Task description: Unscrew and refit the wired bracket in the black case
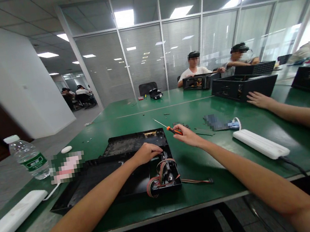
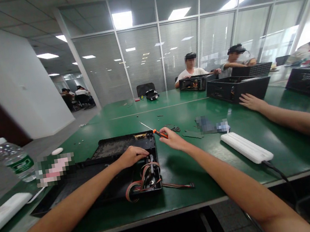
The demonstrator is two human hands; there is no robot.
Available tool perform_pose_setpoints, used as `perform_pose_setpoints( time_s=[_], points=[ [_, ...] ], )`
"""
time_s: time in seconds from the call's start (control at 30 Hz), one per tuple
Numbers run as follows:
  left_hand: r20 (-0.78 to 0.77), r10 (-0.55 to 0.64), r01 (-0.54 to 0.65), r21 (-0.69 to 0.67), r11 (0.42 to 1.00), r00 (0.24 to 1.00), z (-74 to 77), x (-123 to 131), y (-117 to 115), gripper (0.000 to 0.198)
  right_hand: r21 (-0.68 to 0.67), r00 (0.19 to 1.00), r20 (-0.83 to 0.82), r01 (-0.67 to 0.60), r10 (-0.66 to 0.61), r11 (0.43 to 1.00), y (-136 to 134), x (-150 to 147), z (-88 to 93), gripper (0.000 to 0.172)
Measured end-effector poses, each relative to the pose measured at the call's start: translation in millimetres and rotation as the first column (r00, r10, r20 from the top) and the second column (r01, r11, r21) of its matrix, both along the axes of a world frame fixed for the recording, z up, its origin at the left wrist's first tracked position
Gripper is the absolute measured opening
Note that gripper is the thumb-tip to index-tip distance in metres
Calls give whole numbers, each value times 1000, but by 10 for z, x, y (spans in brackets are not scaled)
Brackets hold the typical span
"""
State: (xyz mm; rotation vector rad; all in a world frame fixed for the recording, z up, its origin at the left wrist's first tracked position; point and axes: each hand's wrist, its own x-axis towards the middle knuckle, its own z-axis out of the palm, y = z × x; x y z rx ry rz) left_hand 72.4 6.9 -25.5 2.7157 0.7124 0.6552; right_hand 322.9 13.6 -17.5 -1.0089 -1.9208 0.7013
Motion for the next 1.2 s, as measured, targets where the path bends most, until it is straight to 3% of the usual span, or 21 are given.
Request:
perform_pose_setpoints(
  time_s=[0.13,0.3,0.47,0.57,0.73,0.87,1.2],
  points=[
    [16,-19,19,3,1000,1000,-11,-4,3,18,-7,998,-20,-55,55,998,-62,70,127,29],
    [-2,21,-20,24,1000,1000,-38,-6,-10,14,-30,982,-187,-42,36,999,-112,193,275,29],
    [-60,27,-22,72,997,998,-27,1,-46,15,-67,976,-217,-21,6,998,-63,194,223,31],
    [-104,18,-8,93,996,994,-17,12,-72,12,21,967,-234,113,-106,993,-54,103,145,33],
    [-160,72,-56,99,993,984,-18,35,-113,9,236,955,-182,272,-233,933,-126,-28,113,29],
    [-180,83,-66,97,993,980,-9,49,-138,10,309,962,-129,268,-239,913,-169,-41,140,27],
    [-169,75,-63,75,995,983,-20,34,-124,9,319,960,-127,278,-250,906,-193,-86,146,26]
  ],
)
